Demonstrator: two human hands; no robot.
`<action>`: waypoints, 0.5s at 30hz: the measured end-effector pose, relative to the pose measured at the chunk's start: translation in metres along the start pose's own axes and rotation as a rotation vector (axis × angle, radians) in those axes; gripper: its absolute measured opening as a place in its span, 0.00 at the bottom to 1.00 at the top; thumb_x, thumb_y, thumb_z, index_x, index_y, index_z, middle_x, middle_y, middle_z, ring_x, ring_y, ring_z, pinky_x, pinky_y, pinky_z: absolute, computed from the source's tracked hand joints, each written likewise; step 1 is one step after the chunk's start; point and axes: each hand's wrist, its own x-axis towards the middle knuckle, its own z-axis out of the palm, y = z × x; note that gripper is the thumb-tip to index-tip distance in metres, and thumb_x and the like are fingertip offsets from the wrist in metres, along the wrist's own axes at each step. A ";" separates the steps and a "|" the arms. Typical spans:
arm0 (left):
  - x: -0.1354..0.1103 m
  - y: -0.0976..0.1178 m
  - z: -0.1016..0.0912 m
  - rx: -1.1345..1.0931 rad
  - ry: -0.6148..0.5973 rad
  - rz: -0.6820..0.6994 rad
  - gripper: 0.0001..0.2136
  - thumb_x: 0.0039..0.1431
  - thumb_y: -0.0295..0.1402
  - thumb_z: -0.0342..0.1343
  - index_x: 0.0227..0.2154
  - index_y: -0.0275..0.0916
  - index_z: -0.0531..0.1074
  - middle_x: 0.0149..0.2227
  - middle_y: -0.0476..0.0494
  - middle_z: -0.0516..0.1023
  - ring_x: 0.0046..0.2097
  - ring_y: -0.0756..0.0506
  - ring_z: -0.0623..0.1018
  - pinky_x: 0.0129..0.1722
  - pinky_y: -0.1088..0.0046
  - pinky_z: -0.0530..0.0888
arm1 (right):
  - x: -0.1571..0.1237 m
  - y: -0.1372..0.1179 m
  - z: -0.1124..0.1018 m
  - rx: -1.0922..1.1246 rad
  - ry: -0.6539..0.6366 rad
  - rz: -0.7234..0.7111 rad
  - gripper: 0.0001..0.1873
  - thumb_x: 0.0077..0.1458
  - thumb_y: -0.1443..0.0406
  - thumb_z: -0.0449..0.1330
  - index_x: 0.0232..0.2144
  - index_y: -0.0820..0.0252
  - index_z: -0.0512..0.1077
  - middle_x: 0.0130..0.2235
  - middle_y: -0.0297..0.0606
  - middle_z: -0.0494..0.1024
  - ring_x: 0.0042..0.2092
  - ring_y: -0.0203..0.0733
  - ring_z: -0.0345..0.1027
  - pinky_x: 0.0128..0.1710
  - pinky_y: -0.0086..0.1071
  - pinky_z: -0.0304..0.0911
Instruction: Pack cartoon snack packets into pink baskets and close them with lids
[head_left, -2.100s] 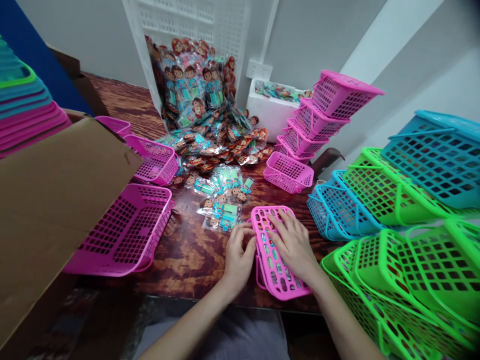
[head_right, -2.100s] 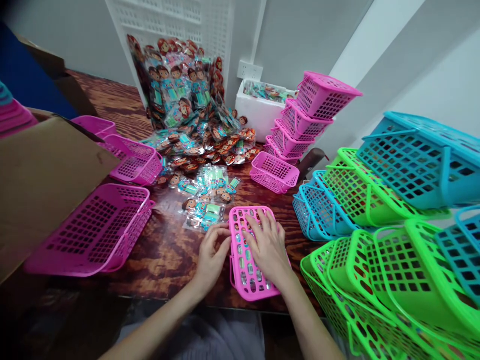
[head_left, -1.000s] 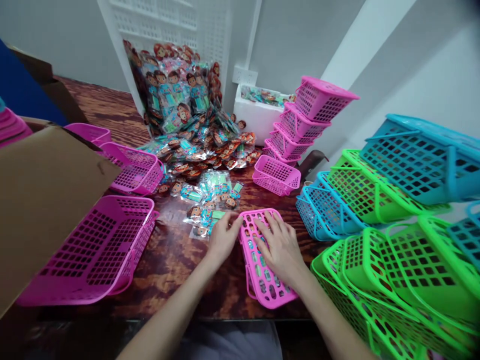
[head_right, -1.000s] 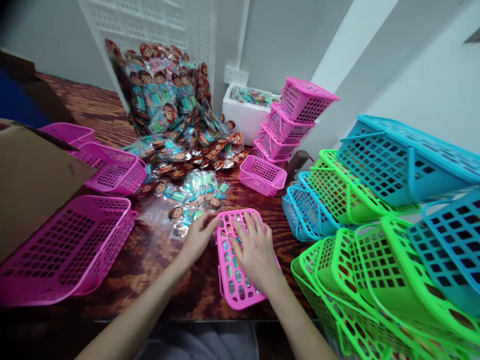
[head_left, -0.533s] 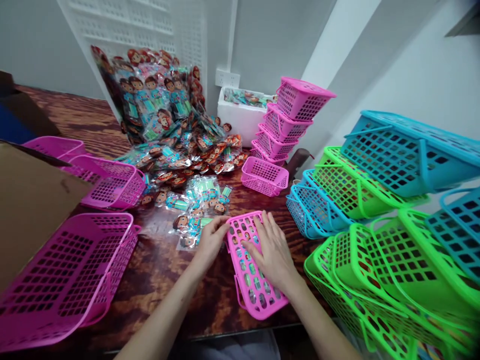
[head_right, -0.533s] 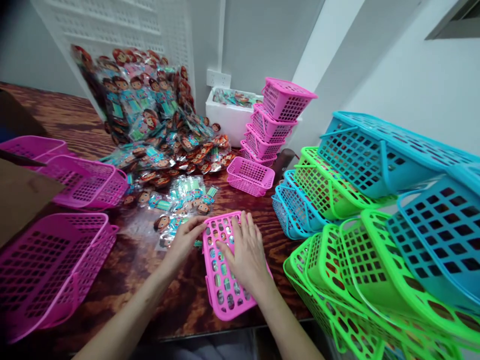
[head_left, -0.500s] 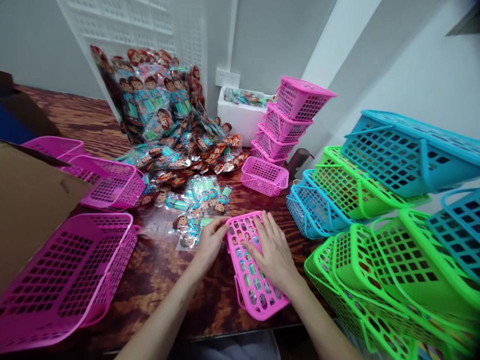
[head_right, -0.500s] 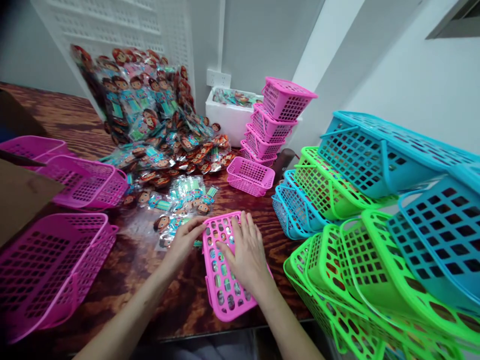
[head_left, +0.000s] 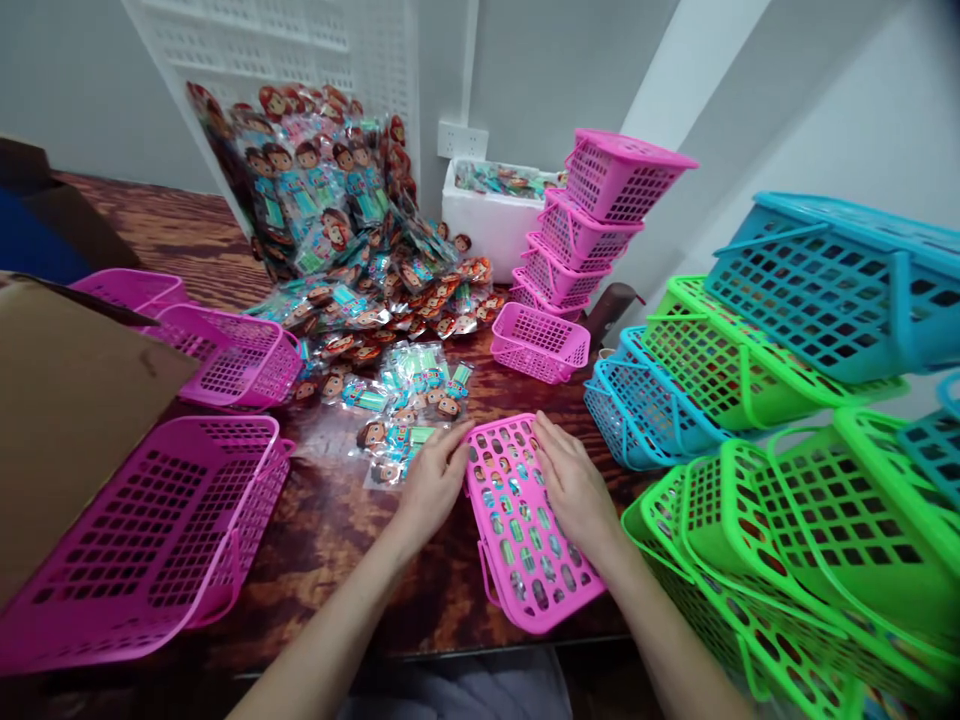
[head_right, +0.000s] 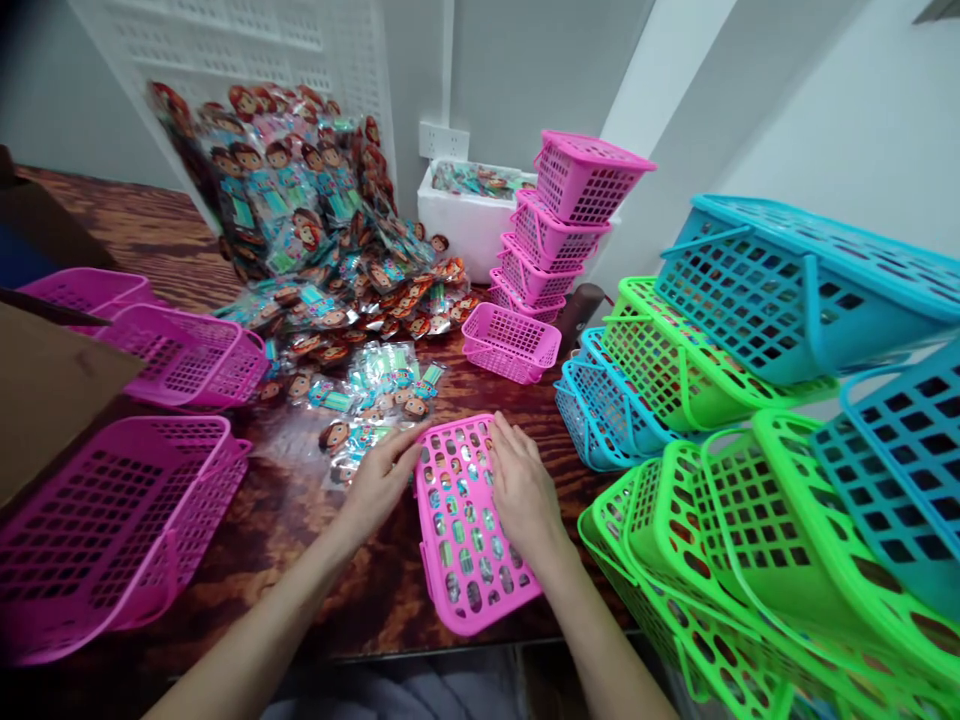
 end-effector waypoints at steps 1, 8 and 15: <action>0.001 0.004 -0.003 0.106 -0.024 0.024 0.17 0.65 0.33 0.47 0.52 0.44 0.75 0.50 0.42 0.78 0.52 0.40 0.76 0.55 0.60 0.70 | 0.000 -0.001 0.000 0.015 -0.001 0.012 0.26 0.68 0.62 0.43 0.63 0.64 0.64 0.66 0.45 0.62 0.67 0.45 0.55 0.67 0.46 0.52; 0.039 0.057 0.002 0.903 -0.252 0.248 0.09 0.60 0.26 0.51 0.34 0.35 0.77 0.42 0.30 0.75 0.48 0.33 0.74 0.50 0.54 0.69 | 0.001 0.002 0.001 0.134 0.005 0.052 0.27 0.64 0.67 0.45 0.62 0.60 0.65 0.66 0.41 0.61 0.66 0.42 0.57 0.68 0.42 0.52; 0.058 0.063 0.069 0.871 -0.358 0.303 0.13 0.66 0.26 0.44 0.46 0.35 0.73 0.42 0.34 0.76 0.45 0.38 0.76 0.44 0.65 0.71 | 0.004 0.020 -0.003 0.523 0.079 0.226 0.24 0.58 0.66 0.50 0.56 0.59 0.72 0.62 0.42 0.70 0.63 0.44 0.62 0.66 0.45 0.55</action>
